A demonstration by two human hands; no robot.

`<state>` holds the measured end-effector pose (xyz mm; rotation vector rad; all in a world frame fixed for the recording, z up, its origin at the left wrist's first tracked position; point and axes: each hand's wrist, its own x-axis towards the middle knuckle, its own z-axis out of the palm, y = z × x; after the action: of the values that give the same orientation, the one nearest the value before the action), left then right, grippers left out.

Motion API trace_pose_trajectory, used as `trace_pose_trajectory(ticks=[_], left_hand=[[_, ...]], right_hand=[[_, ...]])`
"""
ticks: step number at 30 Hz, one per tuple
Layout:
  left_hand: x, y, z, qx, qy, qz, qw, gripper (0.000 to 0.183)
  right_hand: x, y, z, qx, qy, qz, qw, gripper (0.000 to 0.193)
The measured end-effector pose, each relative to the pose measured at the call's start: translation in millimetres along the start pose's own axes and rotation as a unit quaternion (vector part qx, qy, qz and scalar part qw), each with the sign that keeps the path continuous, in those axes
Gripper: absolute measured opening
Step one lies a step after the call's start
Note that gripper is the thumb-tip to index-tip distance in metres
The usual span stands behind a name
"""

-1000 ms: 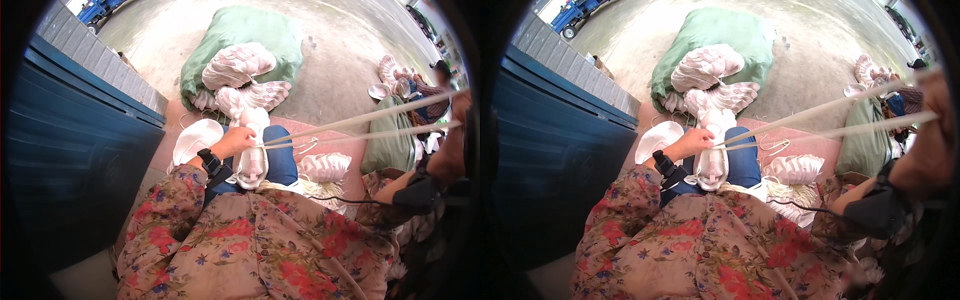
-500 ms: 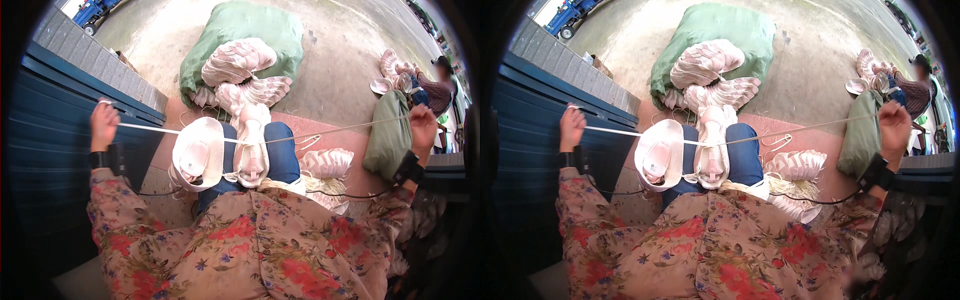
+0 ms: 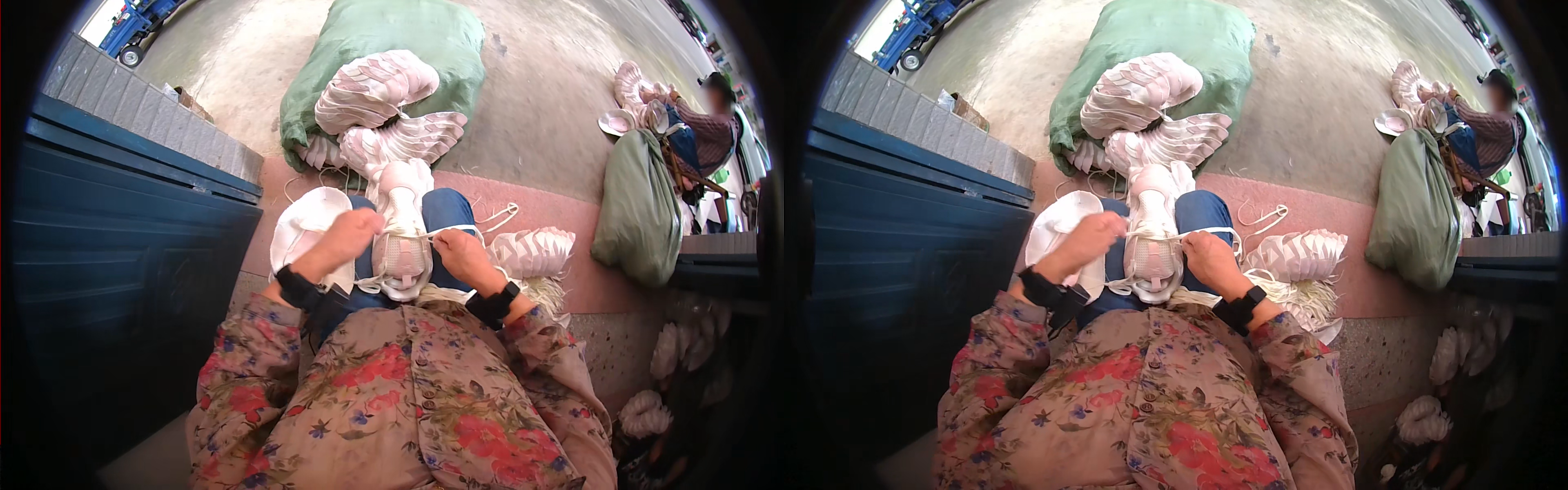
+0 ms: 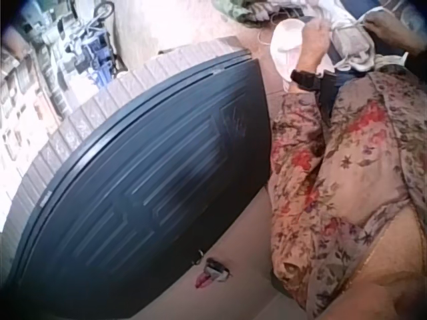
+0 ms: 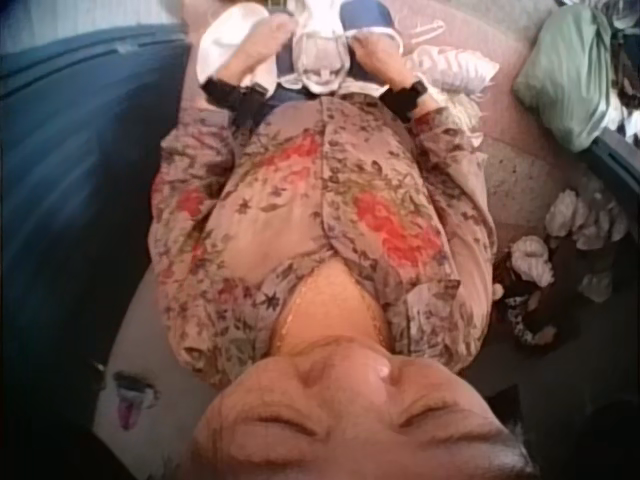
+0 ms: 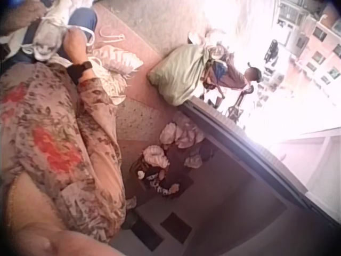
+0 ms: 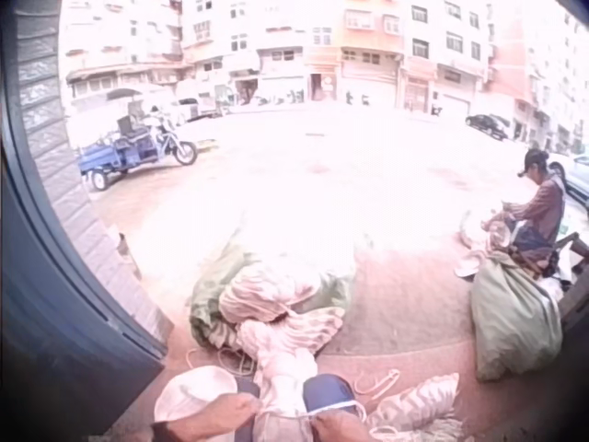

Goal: The recorder uses elastic bands to bundle together white shoe upper components.

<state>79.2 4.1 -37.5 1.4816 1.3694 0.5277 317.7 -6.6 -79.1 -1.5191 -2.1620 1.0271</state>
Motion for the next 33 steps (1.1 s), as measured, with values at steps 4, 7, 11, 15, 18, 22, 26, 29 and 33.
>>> trace_pose_trajectory(ticks=[4, 7, 11, 15, 18, 22, 26, 29, 33], left_hand=[[-4.8, -2.3, 21.1, 0.112, -0.037, -0.027, 0.993, 0.022], [-10.4, -8.1, 24.0, 0.080, -0.020, -0.041, 0.996, 0.020], [-17.5, -17.6, 25.9, 0.146, 0.071, 0.033, 0.986, 0.019], [-21.2, -24.3, 30.4, 0.186, 0.110, 0.011, 0.976, 0.018], [-19.0, -29.5, 32.8, 0.207, 0.114, 0.006, 0.972, 0.018], [-15.6, -23.6, 35.8, 0.306, 0.083, 0.009, 0.948, 0.014], [-14.4, -17.5, 41.9, 0.369, 0.086, 0.090, 0.921, 0.009], [-12.5, -12.8, 45.9, 0.452, 0.050, 0.129, 0.881, 0.007], [-9.2, -8.2, 47.8, 0.513, 0.028, 0.201, 0.834, 0.005]], right_hand=[[0.7, -7.1, 8.6, -0.054, 0.075, -0.015, 0.996, 0.016], [5.1, -3.1, 13.3, -0.050, 0.102, -0.042, 0.993, 0.012], [7.1, -6.5, 5.6, -0.123, 0.035, -0.090, 0.988, 0.007], [12.9, -14.5, 2.1, -0.278, 0.013, -0.207, 0.938, 0.003], [18.9, -20.8, 0.0, -0.331, -0.025, -0.239, 0.912, 0.002], [22.0, -10.1, -0.5, -0.268, -0.043, -0.244, 0.931, 0.004], [23.2, -13.3, 4.3, -0.288, -0.047, -0.218, 0.931, 0.004], [19.6, -8.9, 8.1, -0.288, -0.029, -0.208, 0.934, 0.003], [12.6, -11.8, 14.1, -0.308, 0.011, -0.196, 0.931, 0.003]])
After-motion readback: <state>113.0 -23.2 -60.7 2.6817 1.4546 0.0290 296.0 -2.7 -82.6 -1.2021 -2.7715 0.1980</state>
